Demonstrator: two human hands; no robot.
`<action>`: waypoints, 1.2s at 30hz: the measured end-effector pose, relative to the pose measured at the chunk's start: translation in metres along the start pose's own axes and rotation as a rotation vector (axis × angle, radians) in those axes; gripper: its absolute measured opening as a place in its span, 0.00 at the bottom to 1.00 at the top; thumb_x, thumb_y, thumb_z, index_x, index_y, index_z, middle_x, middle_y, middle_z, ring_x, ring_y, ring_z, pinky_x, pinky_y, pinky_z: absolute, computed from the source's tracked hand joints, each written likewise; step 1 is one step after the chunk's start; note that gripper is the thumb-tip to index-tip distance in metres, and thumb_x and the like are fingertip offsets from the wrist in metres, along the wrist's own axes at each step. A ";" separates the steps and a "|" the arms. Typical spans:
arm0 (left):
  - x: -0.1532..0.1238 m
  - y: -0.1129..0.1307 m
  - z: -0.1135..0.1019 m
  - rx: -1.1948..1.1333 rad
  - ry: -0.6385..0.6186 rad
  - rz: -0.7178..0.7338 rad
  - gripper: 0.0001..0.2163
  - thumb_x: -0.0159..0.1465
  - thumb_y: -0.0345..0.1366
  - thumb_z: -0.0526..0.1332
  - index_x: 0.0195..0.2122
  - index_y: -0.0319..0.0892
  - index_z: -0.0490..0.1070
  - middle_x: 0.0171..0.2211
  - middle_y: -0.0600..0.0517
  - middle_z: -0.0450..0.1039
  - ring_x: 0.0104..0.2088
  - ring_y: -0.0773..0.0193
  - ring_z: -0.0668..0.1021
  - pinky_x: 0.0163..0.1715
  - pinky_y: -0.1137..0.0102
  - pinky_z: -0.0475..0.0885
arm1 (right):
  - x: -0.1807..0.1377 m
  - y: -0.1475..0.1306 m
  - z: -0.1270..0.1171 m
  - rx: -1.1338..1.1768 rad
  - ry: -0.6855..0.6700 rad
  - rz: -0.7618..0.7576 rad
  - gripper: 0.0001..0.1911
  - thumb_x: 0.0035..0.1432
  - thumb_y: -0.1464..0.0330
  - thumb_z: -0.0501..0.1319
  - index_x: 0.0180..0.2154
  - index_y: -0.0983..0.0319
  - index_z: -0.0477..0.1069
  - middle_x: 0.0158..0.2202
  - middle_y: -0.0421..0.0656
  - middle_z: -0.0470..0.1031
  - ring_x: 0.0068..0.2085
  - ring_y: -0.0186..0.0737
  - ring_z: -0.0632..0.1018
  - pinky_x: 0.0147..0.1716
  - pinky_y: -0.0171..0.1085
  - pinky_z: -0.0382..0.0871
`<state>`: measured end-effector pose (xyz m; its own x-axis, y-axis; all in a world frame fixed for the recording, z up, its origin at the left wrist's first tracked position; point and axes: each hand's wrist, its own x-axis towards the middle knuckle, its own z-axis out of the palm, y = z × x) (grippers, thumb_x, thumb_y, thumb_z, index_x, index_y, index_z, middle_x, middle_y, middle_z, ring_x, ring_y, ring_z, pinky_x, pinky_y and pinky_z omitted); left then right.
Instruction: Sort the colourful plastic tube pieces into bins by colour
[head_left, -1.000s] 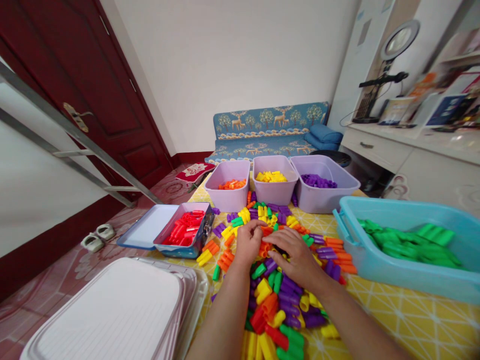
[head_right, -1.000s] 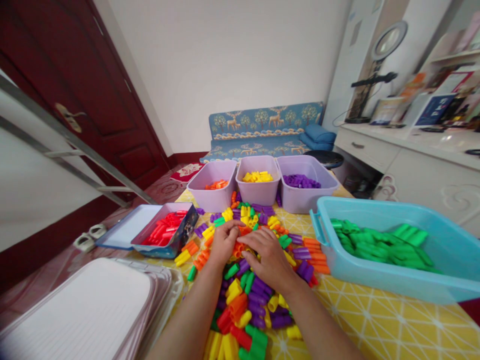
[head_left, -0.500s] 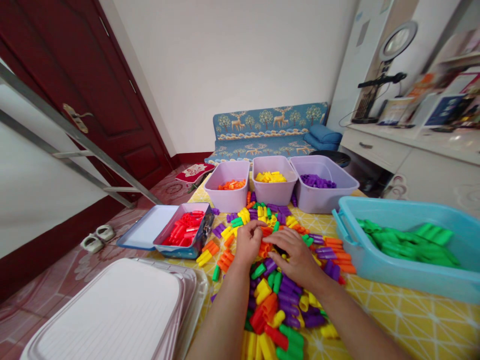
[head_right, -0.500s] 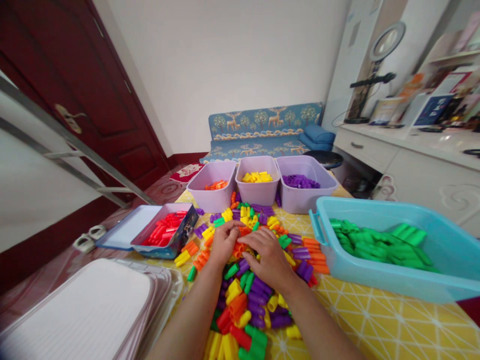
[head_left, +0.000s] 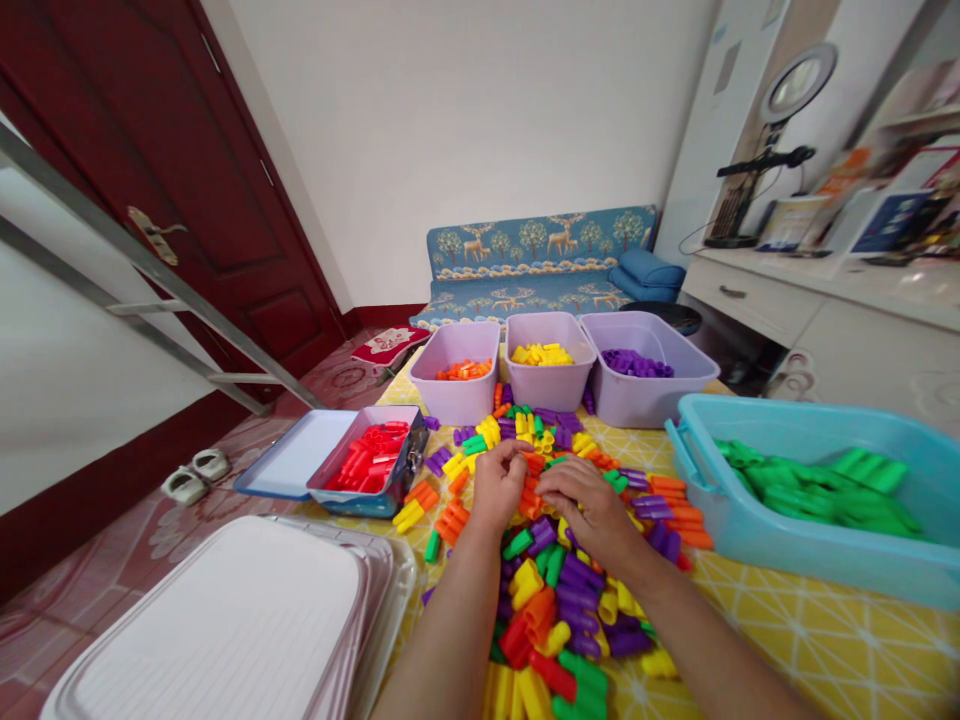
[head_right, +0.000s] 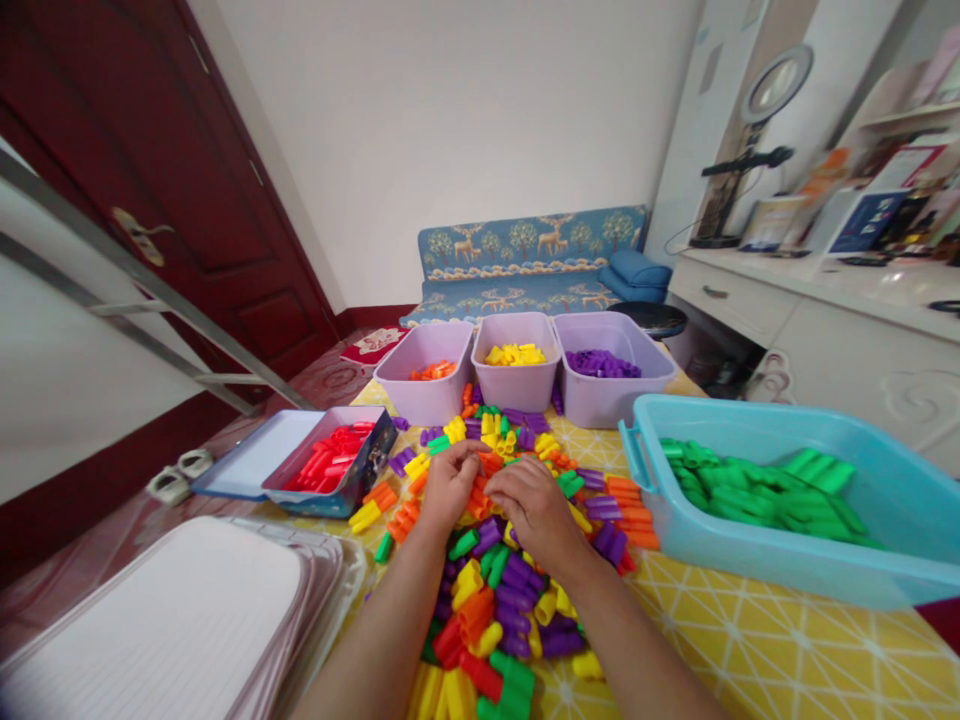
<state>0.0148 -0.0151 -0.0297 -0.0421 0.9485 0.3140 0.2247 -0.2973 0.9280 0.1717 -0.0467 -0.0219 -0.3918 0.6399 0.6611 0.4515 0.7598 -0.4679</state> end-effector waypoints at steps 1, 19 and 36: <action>0.000 -0.001 0.000 -0.007 0.014 0.005 0.12 0.56 0.30 0.53 0.34 0.38 0.76 0.21 0.55 0.67 0.23 0.68 0.69 0.25 0.75 0.64 | 0.000 0.000 0.000 0.005 -0.003 -0.003 0.06 0.60 0.73 0.58 0.36 0.57 0.72 0.35 0.42 0.77 0.40 0.41 0.75 0.43 0.44 0.67; -0.002 0.010 -0.008 -0.101 0.083 0.072 0.14 0.64 0.40 0.55 0.39 0.39 0.76 0.25 0.53 0.72 0.30 0.65 0.74 0.35 0.72 0.68 | -0.008 0.009 -0.005 0.111 0.283 0.497 0.15 0.59 0.58 0.59 0.42 0.61 0.73 0.41 0.46 0.78 0.44 0.47 0.77 0.45 0.43 0.69; 0.041 0.049 -0.030 -0.039 0.568 0.146 0.14 0.59 0.42 0.61 0.38 0.36 0.75 0.27 0.50 0.75 0.27 0.66 0.75 0.30 0.73 0.70 | -0.006 0.006 -0.006 0.252 0.199 0.544 0.18 0.61 0.59 0.55 0.49 0.61 0.69 0.33 0.42 0.78 0.38 0.41 0.78 0.43 0.40 0.68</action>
<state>-0.0051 0.0059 0.0346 -0.5308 0.6930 0.4878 0.2318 -0.4349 0.8702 0.1811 -0.0467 -0.0253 0.0084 0.9272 0.3744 0.3317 0.3506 -0.8758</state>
